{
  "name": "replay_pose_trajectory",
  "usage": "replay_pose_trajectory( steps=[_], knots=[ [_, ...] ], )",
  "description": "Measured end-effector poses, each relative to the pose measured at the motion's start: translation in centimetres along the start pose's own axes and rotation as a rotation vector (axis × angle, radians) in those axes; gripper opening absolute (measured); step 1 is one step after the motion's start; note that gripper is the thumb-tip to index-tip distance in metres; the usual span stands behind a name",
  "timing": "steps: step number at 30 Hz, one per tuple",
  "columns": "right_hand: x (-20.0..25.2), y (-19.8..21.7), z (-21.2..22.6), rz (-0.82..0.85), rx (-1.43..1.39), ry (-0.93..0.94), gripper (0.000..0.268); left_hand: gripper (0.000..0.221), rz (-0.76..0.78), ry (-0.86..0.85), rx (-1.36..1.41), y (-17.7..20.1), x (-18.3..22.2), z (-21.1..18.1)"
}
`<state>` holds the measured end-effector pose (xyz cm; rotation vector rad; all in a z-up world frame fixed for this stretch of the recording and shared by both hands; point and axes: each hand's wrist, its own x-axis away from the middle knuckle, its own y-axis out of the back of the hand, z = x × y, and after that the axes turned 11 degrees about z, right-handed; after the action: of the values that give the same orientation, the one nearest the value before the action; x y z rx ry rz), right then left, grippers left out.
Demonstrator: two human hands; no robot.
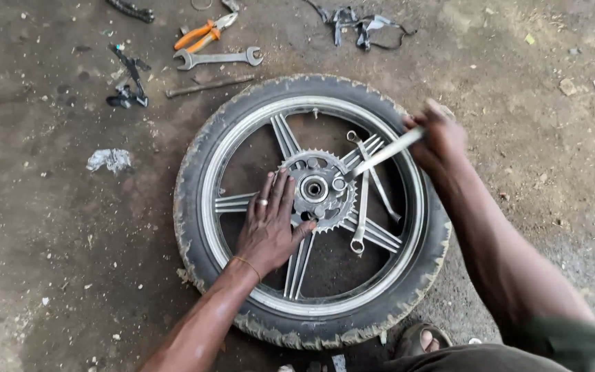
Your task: Using a wrench to tighten or loosen bolts on a motorcycle wheel sprocket.
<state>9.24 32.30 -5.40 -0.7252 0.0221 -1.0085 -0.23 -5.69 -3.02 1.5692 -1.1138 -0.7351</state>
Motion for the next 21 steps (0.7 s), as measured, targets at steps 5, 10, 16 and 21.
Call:
replay_pose_trajectory(
  steps=[5, 10, 16, 21],
  knots=[
    [-5.3, -14.1, -7.8, 0.291, 0.615, 0.027, 0.025, 0.09, -0.03, 0.005, -0.048, -1.6, -0.4, 0.8],
    [9.7, -22.6, -15.0, 0.742, 1.49, 0.127, 0.039, 0.091, -0.031, 0.026, -0.094, -6.5, -0.5, 3.1],
    [25.6, -11.7, -14.6, 1.175, 1.304, 1.146, 0.005, 0.078, -0.167, 0.031, -0.17, -7.0, -0.6, 2.2],
    [29.2, -0.4, -7.0, 1.025, 1.098, 0.723, 0.039, 0.086, -0.179, -0.007, 0.054, -2.6, 0.5, 1.3]
  ],
)
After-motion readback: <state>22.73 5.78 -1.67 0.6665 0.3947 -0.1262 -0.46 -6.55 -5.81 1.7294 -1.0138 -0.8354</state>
